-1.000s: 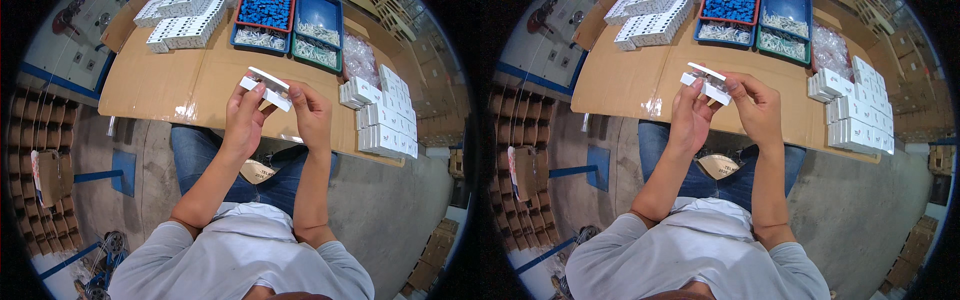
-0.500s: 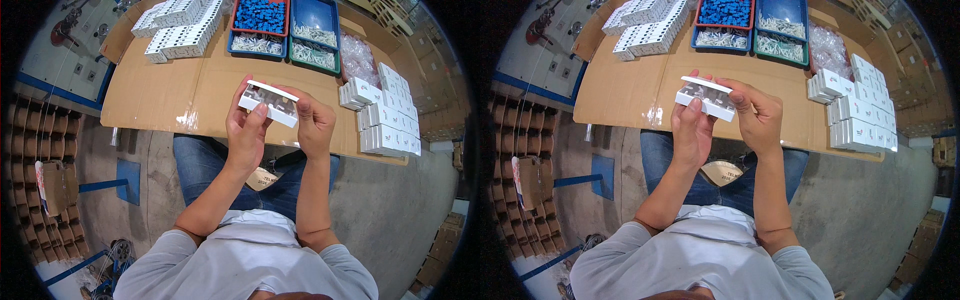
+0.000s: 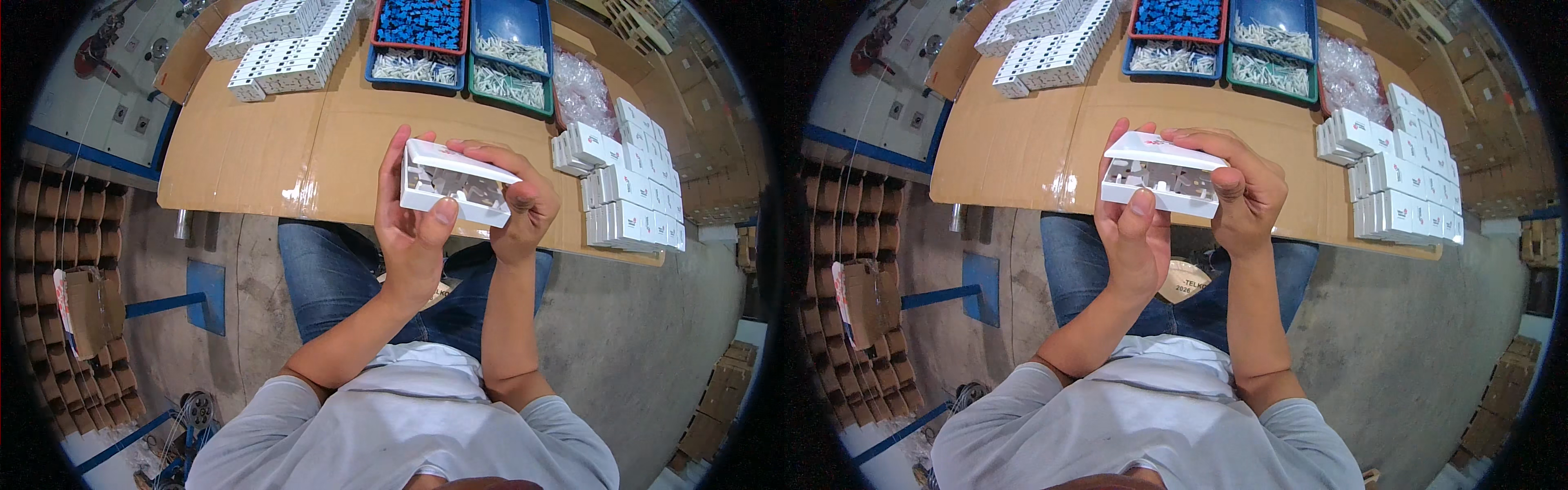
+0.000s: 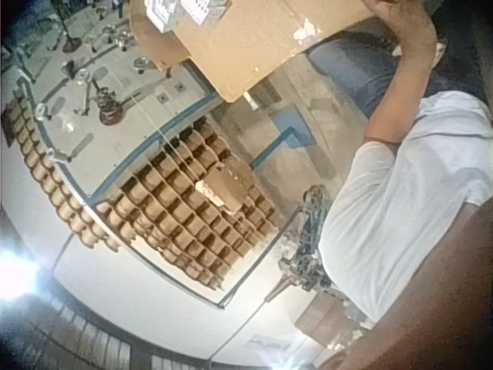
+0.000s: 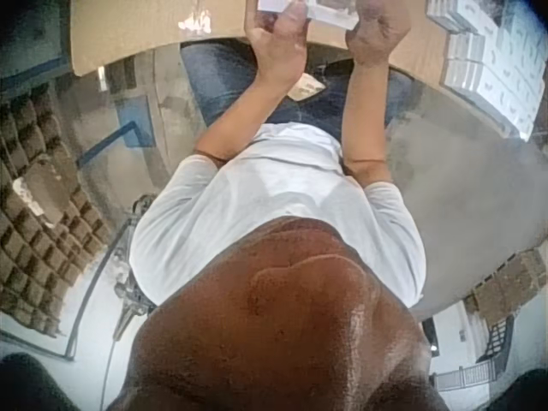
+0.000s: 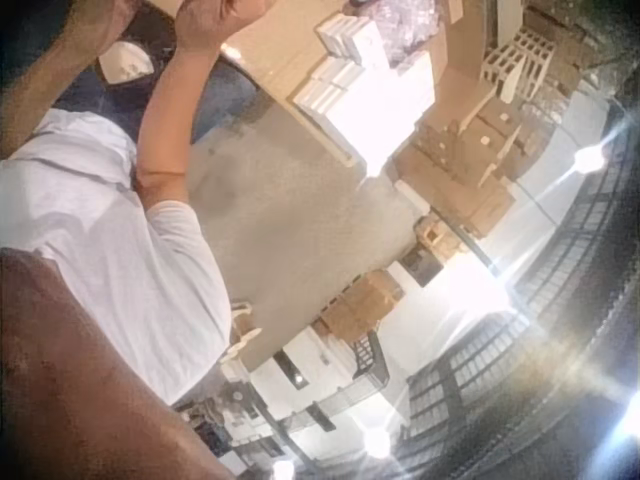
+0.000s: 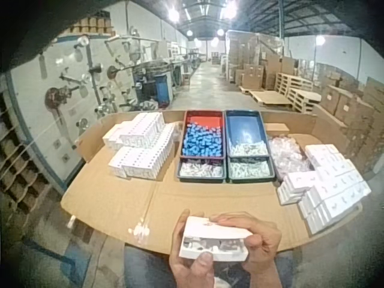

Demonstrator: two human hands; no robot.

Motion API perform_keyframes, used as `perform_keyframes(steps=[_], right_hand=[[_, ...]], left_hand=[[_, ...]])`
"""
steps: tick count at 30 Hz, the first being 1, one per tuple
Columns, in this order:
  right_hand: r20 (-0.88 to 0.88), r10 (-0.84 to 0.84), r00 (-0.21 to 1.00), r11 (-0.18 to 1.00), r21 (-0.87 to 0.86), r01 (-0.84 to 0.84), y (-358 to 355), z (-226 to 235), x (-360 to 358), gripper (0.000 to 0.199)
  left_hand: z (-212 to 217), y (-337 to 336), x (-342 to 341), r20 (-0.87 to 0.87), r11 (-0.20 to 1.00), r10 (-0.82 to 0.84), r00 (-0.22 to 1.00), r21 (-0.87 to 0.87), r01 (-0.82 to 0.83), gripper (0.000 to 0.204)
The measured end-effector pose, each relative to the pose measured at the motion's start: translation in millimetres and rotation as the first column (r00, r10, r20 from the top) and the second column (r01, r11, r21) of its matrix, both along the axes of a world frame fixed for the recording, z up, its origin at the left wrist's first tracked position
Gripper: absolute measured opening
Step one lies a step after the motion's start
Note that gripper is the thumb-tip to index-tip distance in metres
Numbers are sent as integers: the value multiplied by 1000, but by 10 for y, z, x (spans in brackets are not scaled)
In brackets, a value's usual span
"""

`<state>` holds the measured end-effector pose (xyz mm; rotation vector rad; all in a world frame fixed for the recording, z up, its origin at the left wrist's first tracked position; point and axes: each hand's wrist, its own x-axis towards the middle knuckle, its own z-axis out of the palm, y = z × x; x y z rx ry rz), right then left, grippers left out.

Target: Inspecting components inside small white boxes at a workbench.

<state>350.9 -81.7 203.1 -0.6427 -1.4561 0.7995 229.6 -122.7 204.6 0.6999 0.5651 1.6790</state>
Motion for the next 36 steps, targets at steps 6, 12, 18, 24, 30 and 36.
perform_keyframes(steps=[6,12,18,24,30,36], right_hand=[[-100,-21,995,999,31,24,43,11,-48,65],[-204,20,979,998,-61,-33,22,30,-53,63],[-199,3,980,997,-81,-20,-6,31,-21,62],[-217,7,976,998,-57,-20,-24,64,-23,61],[-218,12,976,998,-57,-25,-24,66,-10,60],[-230,20,973,998,-49,-32,-18,40,-18,62]], left_hand=[[13,-14,48,76,1000,1,997,-21,1,87],[68,-60,60,81,998,6,997,-61,-1,83],[94,-112,77,120,995,-15,993,-95,26,78],[127,-136,115,125,995,-10,992,-96,22,76],[127,-137,124,121,994,-8,993,-104,20,76],[121,-135,148,-77,993,33,996,-114,-42,72]])
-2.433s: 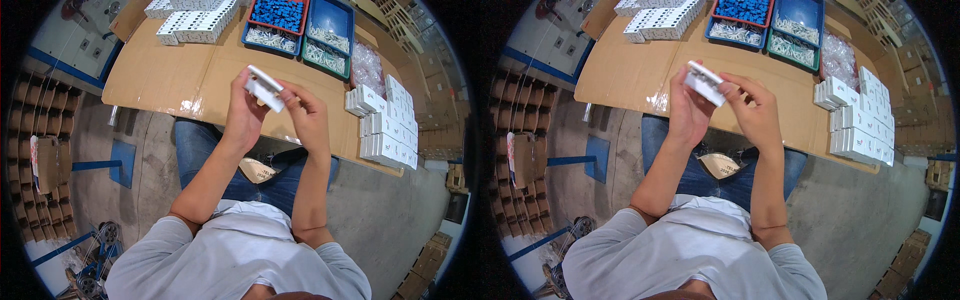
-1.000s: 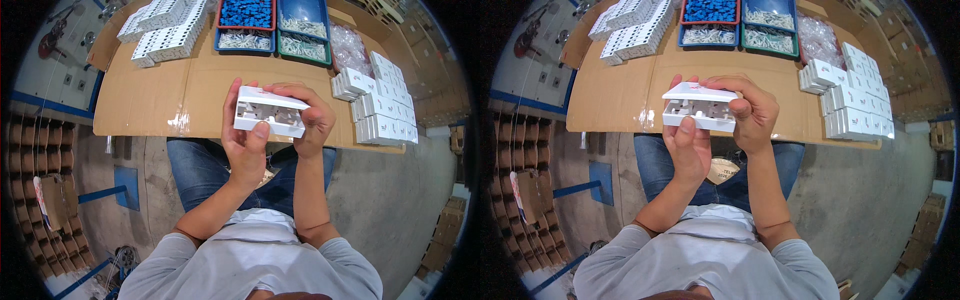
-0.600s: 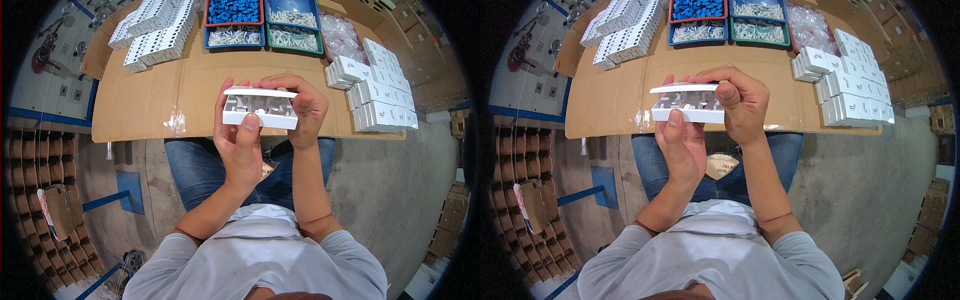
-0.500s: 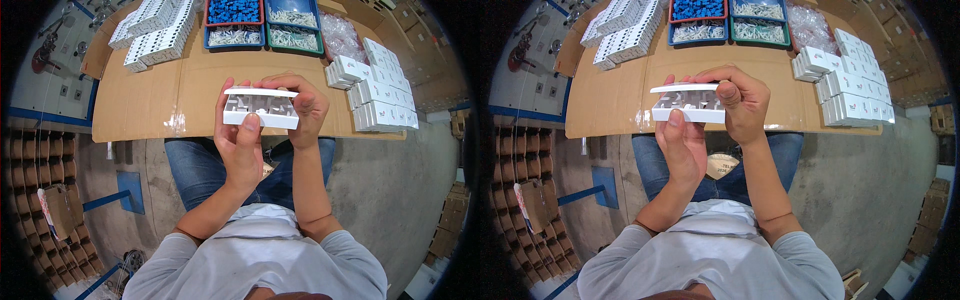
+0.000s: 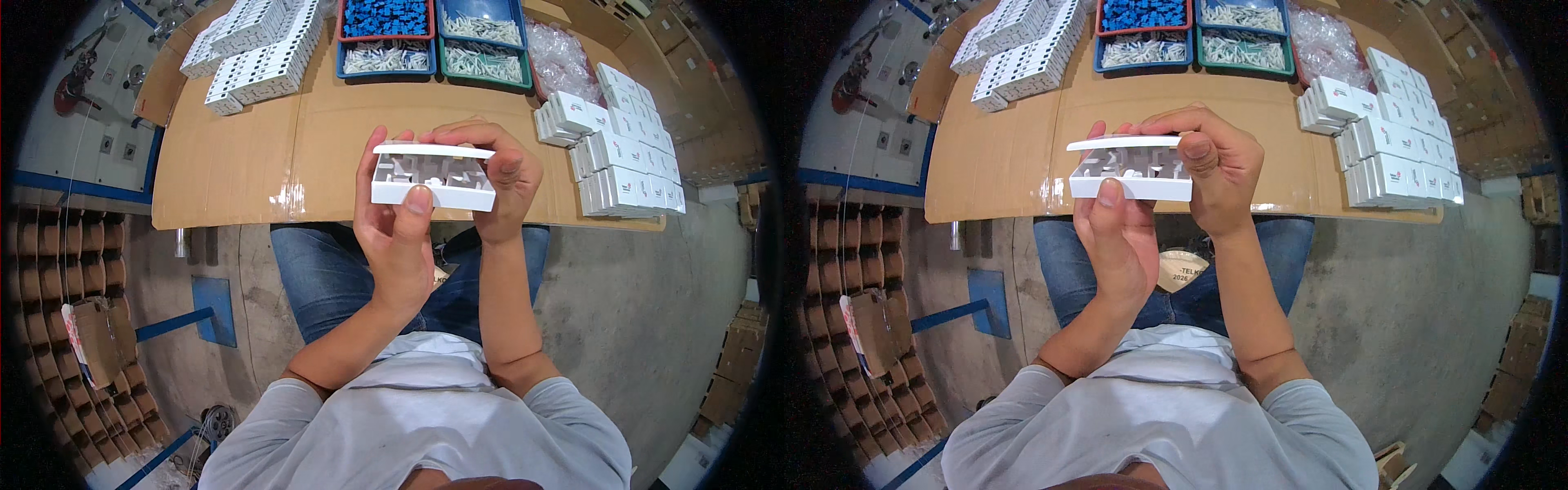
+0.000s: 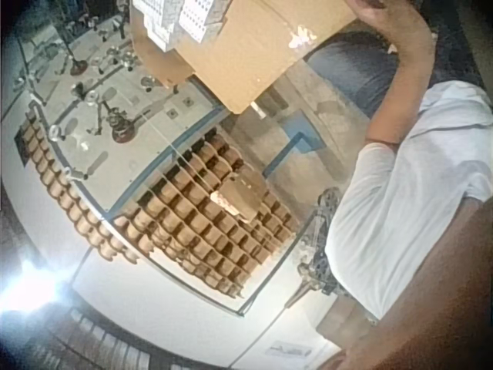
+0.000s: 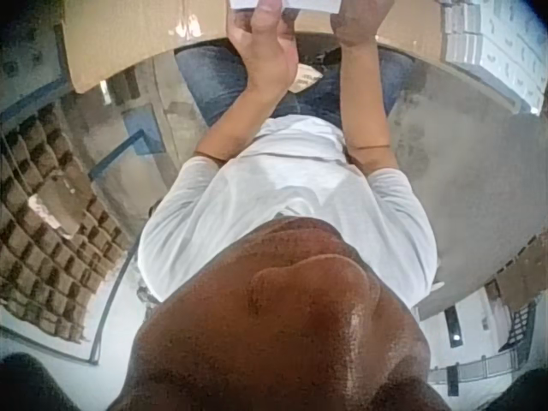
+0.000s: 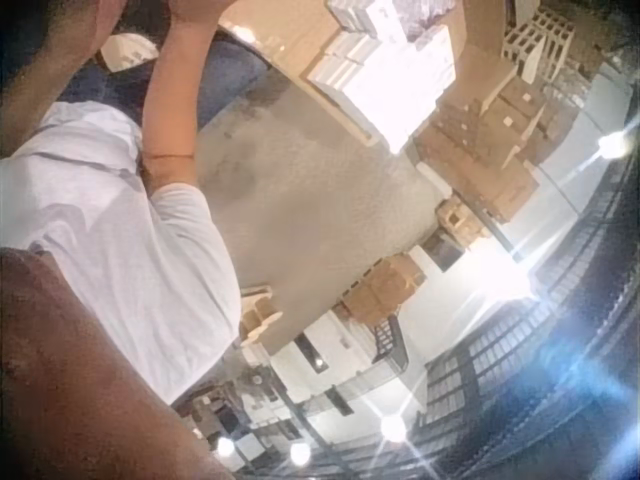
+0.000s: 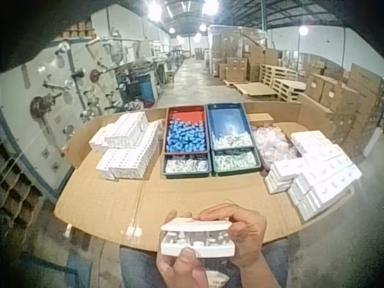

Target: Inspecting components inside small white boxes at a workbench.

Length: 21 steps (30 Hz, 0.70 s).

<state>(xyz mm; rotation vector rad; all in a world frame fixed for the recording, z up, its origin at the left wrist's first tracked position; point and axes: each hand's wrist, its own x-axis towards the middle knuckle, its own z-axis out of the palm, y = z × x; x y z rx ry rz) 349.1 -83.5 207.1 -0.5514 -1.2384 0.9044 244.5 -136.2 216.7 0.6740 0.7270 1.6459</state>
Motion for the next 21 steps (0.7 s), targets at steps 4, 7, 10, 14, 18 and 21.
perform_keyframes(steps=[4,7,10,14,18,21], right_hand=[[29,-10,1000,1000,-19,10,3,-34,7,67],[-5,7,1000,1000,-16,-7,12,-42,-19,73],[-20,14,1000,999,-39,-15,5,-51,-32,75],[-13,7,1000,999,-35,-8,3,-49,-44,74],[-18,13,1000,999,-43,-14,10,-67,-49,73],[-48,56,997,993,-106,-61,-4,-55,-42,75]], left_hand=[[-15,-2,-12,28,998,24,999,51,-26,80],[-6,-2,-3,71,997,32,997,73,-37,87],[-12,-4,-21,75,995,26,997,89,-33,88],[-31,0,-23,98,996,24,995,83,-32,88],[-42,3,-23,94,996,34,995,83,-41,88],[-39,18,-33,73,992,60,996,111,-68,90]])
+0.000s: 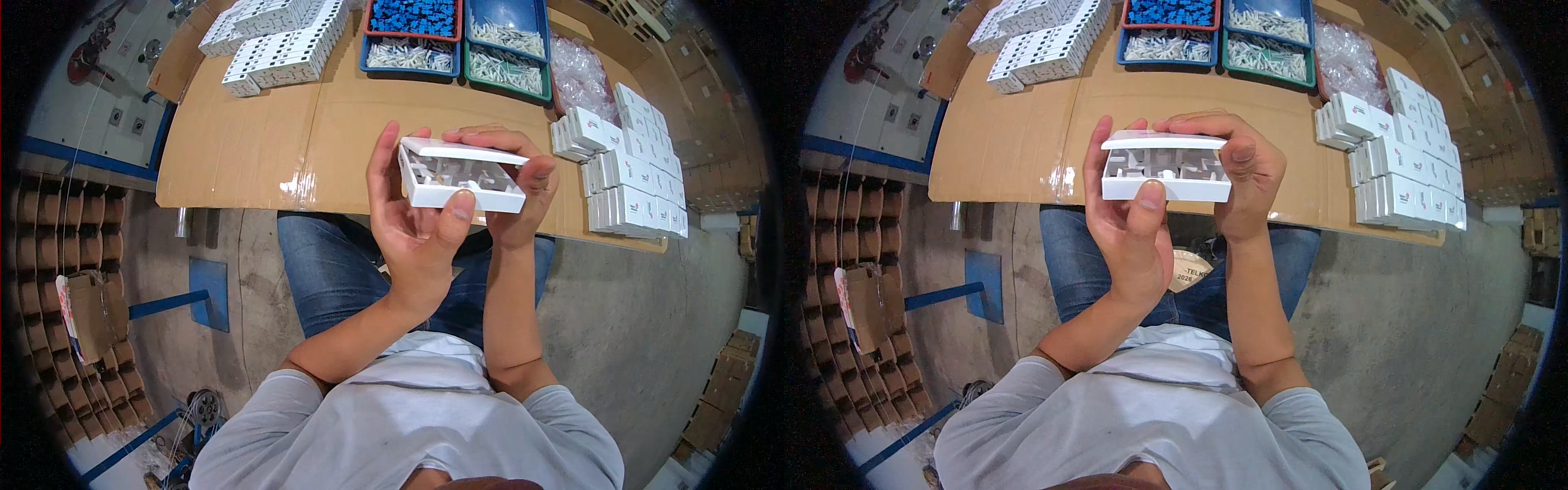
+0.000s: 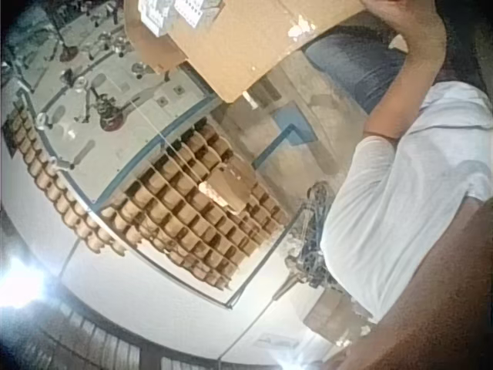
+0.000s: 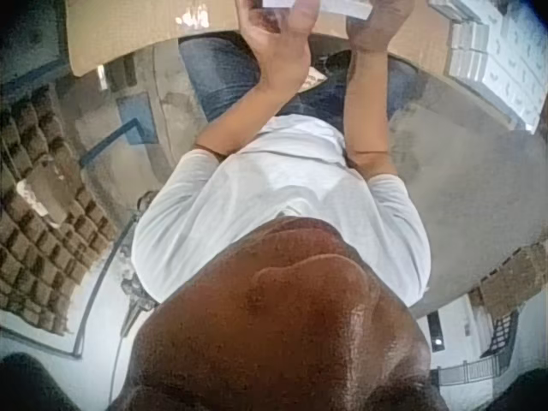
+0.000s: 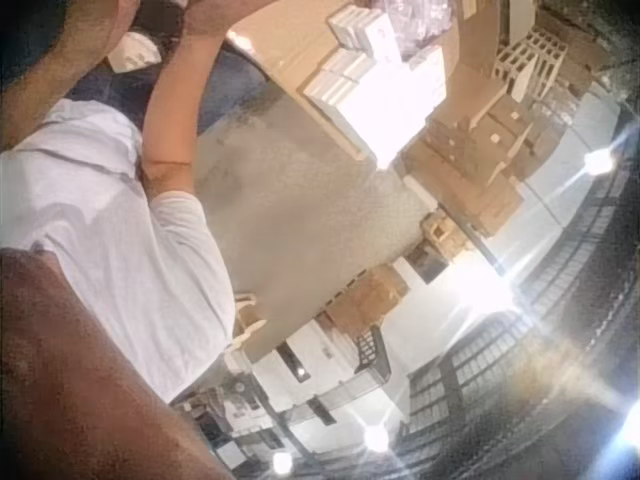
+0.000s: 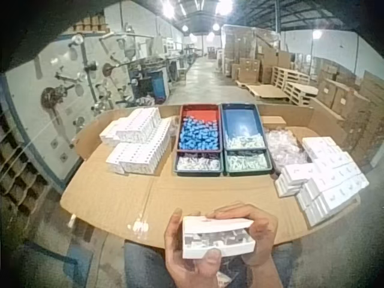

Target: Inspecting components inside small white boxes at a workbench.

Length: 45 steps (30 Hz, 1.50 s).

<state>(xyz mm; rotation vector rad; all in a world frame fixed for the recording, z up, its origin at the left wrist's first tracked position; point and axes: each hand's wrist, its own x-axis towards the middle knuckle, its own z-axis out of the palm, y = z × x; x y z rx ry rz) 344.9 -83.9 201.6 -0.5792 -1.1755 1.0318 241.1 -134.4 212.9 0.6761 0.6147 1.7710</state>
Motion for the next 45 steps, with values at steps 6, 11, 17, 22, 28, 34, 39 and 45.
perform_keyframes(steps=[6,11,17,22,28,34,39,45], right_hand=[[65,-39,997,997,62,35,82,4,100,60],[98,0,995,1000,-8,1,91,0,260,31],[157,110,981,989,-117,-92,-49,306,291,39],[121,273,954,952,-174,-250,-143,408,320,76],[72,438,896,882,-224,-414,-88,258,423,91],[-39,488,872,865,-111,-489,-7,10,437,78],[-127,630,766,768,-44,-639,55,-150,394,70],[-90,648,756,748,-112,-655,35,-269,378,73]], left_hand=[[83,42,-73,-103,993,99,990,70,-92,106],[12,118,-138,-327,948,267,907,259,-186,109],[-54,119,-172,-501,899,381,777,397,-184,110],[-91,214,-84,-480,777,555,679,591,-217,101],[-42,214,-133,-633,807,507,585,586,-66,104],[-36,249,-194,-572,842,306,761,536,64,124],[-63,249,-267,-437,907,148,887,418,55,103],[-91,239,-326,-300,899,80,951,433,61,85]])
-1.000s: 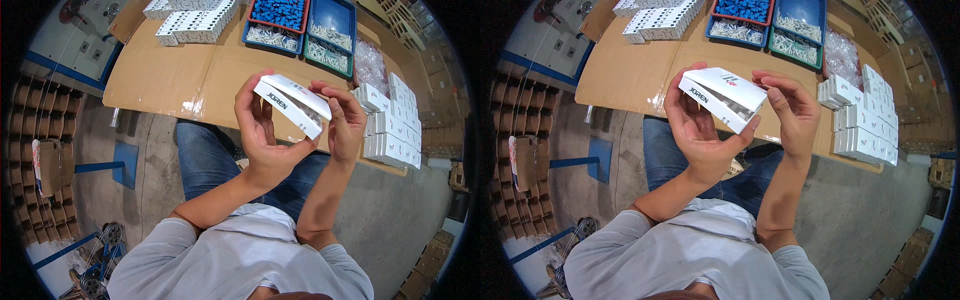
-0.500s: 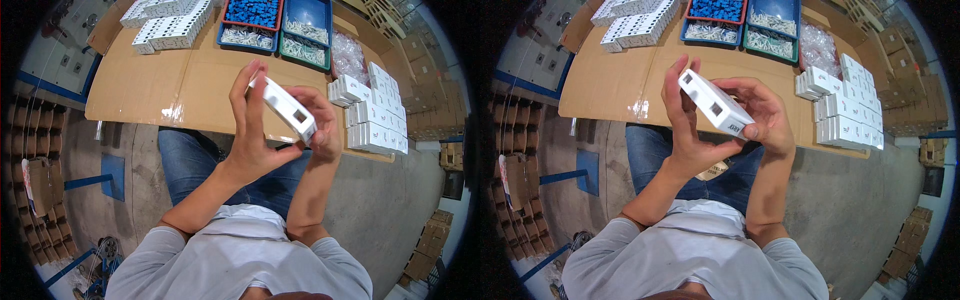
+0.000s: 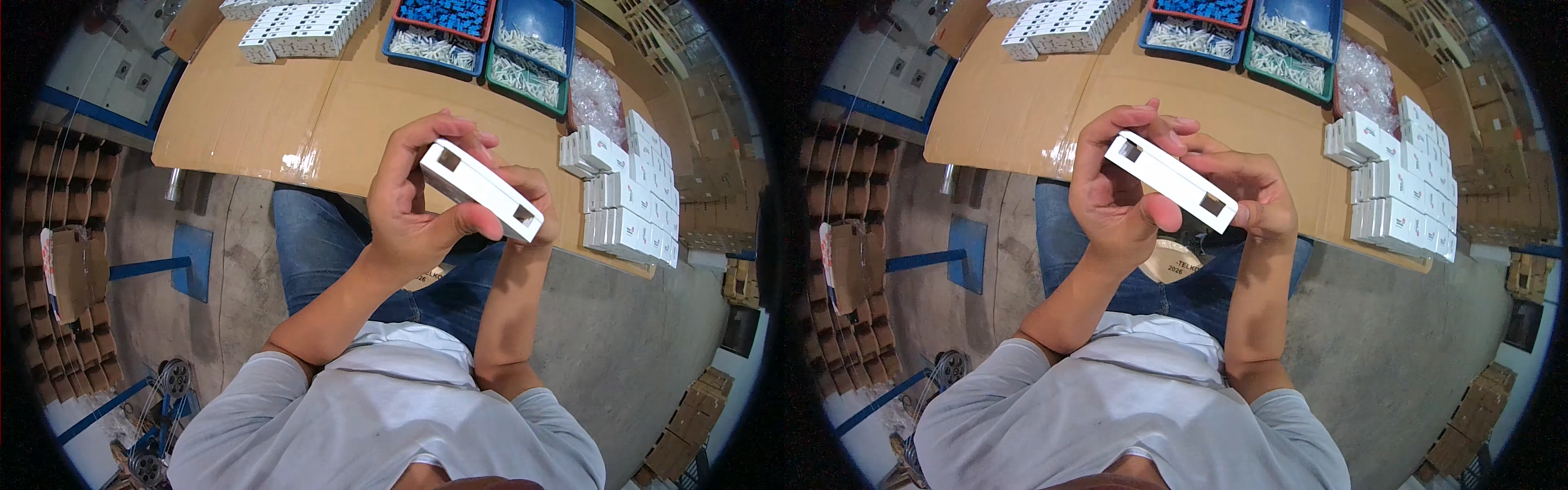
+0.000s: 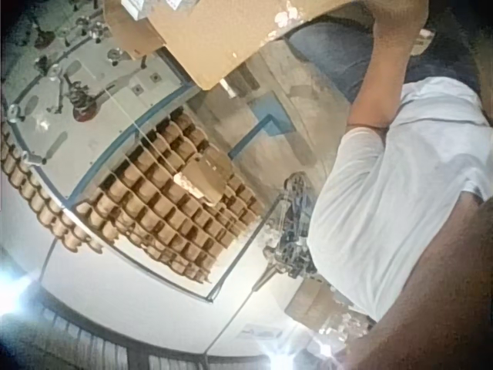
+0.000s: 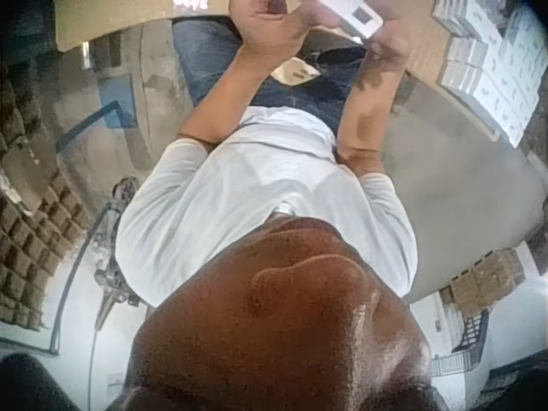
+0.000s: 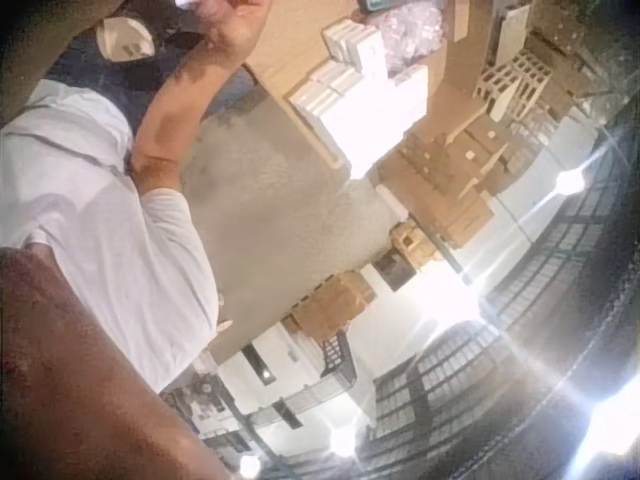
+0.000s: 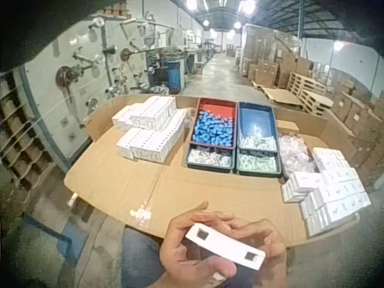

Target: Inspecting components inside small white boxes at a workbench.

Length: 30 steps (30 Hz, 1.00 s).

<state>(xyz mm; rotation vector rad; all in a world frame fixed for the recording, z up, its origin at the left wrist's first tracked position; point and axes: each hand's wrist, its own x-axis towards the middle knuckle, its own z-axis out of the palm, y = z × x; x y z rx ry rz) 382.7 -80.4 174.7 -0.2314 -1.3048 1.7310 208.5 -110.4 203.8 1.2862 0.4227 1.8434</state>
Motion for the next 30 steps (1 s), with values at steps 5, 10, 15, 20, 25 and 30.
perform_keyframes(steps=[5,10,15,20,25,30], right_hand=[[-75,41,996,994,100,-33,27,-31,-11,68],[-202,43,978,998,50,-33,-4,0,-14,59],[-346,111,932,994,22,-110,-41,66,-24,53],[-283,57,957,995,92,-32,-42,97,-39,52],[-285,82,955,993,108,-52,-21,115,2,52],[-282,87,955,995,61,-73,-22,99,36,53]], left_hand=[[-46,32,-94,-160,999,3,987,52,5,83],[-18,42,-100,-134,998,-29,991,46,35,69],[2,34,-126,-214,987,-22,977,149,55,57],[-17,40,-110,-170,987,-31,985,150,57,56],[-33,34,-49,-143,989,-27,989,143,47,57],[-3,30,-50,-240,987,104,965,142,-71,66]])
